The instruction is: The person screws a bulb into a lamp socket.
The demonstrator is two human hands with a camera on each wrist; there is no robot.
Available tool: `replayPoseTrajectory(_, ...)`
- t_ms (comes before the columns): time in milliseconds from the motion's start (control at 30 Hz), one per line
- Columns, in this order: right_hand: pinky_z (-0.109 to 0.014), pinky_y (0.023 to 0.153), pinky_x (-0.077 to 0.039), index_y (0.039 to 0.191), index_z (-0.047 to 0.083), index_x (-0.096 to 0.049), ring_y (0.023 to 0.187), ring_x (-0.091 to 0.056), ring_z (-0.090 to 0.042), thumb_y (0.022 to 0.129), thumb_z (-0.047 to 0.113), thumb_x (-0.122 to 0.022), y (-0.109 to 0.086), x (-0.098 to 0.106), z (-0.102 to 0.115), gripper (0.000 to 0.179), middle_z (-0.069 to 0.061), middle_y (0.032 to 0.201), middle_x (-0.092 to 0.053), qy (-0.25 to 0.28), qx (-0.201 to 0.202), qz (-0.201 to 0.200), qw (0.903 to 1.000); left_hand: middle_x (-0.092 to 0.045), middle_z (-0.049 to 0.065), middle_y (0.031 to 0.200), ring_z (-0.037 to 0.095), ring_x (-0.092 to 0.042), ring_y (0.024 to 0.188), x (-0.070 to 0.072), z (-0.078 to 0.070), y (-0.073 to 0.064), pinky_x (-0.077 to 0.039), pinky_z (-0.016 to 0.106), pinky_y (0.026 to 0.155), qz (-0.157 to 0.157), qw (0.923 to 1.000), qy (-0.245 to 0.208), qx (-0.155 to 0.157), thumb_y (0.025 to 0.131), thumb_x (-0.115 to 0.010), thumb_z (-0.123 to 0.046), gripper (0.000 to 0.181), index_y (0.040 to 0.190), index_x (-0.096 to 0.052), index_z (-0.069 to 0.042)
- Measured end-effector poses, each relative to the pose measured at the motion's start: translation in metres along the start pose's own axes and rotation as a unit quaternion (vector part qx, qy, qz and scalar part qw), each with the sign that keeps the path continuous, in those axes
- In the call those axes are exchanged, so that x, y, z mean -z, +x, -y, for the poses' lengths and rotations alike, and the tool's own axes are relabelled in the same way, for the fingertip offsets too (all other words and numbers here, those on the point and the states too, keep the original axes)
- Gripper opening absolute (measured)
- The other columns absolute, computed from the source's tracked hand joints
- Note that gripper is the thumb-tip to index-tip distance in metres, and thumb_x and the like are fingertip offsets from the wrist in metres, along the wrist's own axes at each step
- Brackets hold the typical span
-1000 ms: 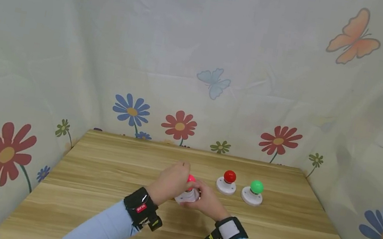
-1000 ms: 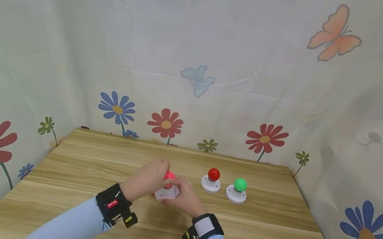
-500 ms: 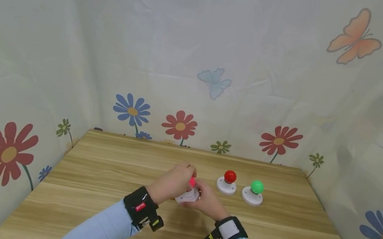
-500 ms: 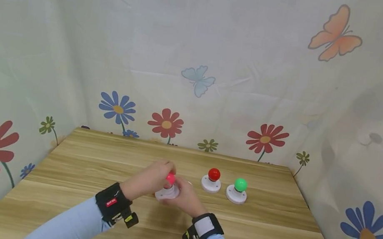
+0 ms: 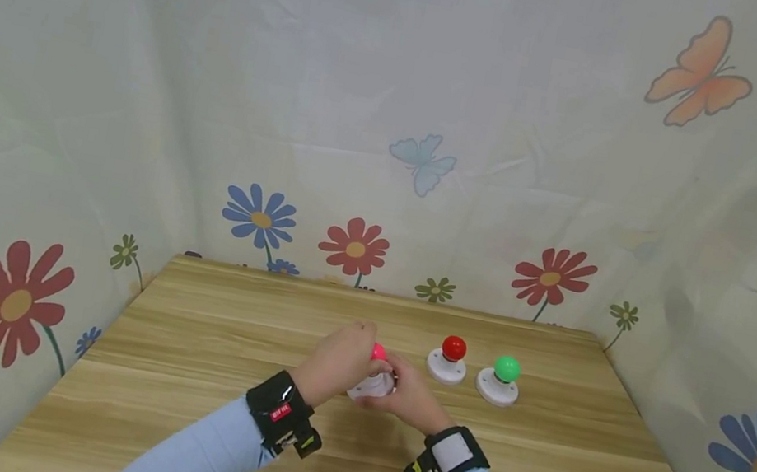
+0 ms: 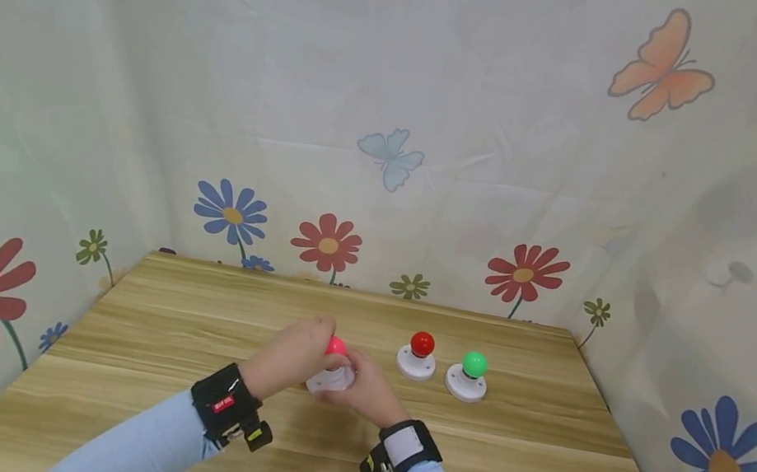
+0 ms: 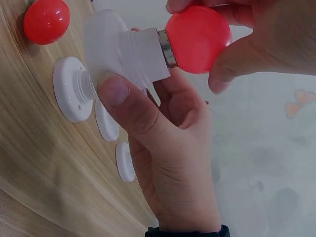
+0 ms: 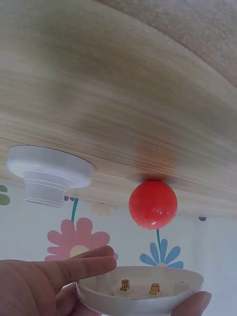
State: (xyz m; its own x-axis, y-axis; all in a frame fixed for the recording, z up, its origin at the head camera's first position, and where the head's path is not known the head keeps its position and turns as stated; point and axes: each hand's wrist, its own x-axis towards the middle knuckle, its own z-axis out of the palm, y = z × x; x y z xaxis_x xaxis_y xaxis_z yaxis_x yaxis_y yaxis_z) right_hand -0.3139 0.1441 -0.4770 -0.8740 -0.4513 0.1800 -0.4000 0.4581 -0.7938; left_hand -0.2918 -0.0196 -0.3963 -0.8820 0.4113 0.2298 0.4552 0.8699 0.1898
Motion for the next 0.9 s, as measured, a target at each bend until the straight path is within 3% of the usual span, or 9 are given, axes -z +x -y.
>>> replayPoseTrajectory(267,-0.041,0.097,-0.049,0.133,0.018,-0.053,0.105,-0.059,-0.017,0.076,0.024,-0.084,0.0027,0.0011,-0.0013,0.065,0.000,0.122,-0.062,0.008,0.014,0.007,0.9998,-0.062,0.007,0.090,0.013,-0.056,0.074,-0.0006,-0.0018,-0.0007,-0.054,0.021,0.067,-0.006,0.9979,0.033,-0.056,0.087,-0.073,-0.029,0.038,0.109,-0.061,0.000)
replayPoseTrajectory(567,-0.042,0.095,-0.050,0.130,0.013,-0.055,0.105,-0.059,-0.019,0.074,0.025,-0.085,0.0030,0.0021,-0.0022,0.064,-0.003,0.121,-0.062,-0.016,0.019,0.004,0.9997,-0.065,0.011,0.099,0.021,-0.061,0.090,-0.0039,-0.0033,-0.0019,-0.052,0.032,0.083,-0.024,0.9953,0.036,-0.087,0.086,-0.074,-0.015,0.031,0.109,-0.060,0.001)
replayPoseTrajectory(667,-0.041,0.095,-0.050,0.129,0.013,-0.055,0.104,-0.059,-0.018,0.074,0.024,-0.084,0.0024,0.0022,-0.0030,0.063,-0.002,0.121,-0.063,-0.013,0.020,0.005,0.9997,-0.065,0.011,0.101,0.020,-0.060,0.090,-0.0045,-0.0028,-0.0010,-0.053,0.030,0.081,-0.014,0.9969,0.017,-0.076,0.086,-0.074,-0.017,0.034,0.111,-0.060,0.001)
replayPoseTrajectory(767,-0.042,0.096,-0.050,0.131,0.014,-0.054,0.105,-0.059,-0.018,0.076,0.023,-0.083,0.0009,0.0026,-0.0029,0.063,-0.002,0.122,-0.062,-0.002,0.015,0.008,0.9999,-0.063,0.012,0.108,0.020,-0.059,0.092,-0.0032,-0.0018,0.0010,-0.055,0.029,0.081,0.010,0.9984,-0.029,-0.047,0.086,-0.074,-0.019,0.040,0.118,-0.059,-0.001)
replayPoseTrajectory(900,-0.044,0.098,-0.049,0.134,0.013,-0.052,0.107,-0.059,-0.019,0.078,0.026,-0.082,-0.0014,0.0035,-0.0016,0.065,-0.003,0.123,-0.062,0.003,-0.002,0.008,1.0000,-0.062,0.011,0.121,0.021,-0.061,0.103,0.0008,0.0008,0.0045,-0.054,0.032,0.089,0.040,0.9954,-0.082,-0.031,0.084,-0.076,-0.017,0.048,0.128,-0.058,-0.007)
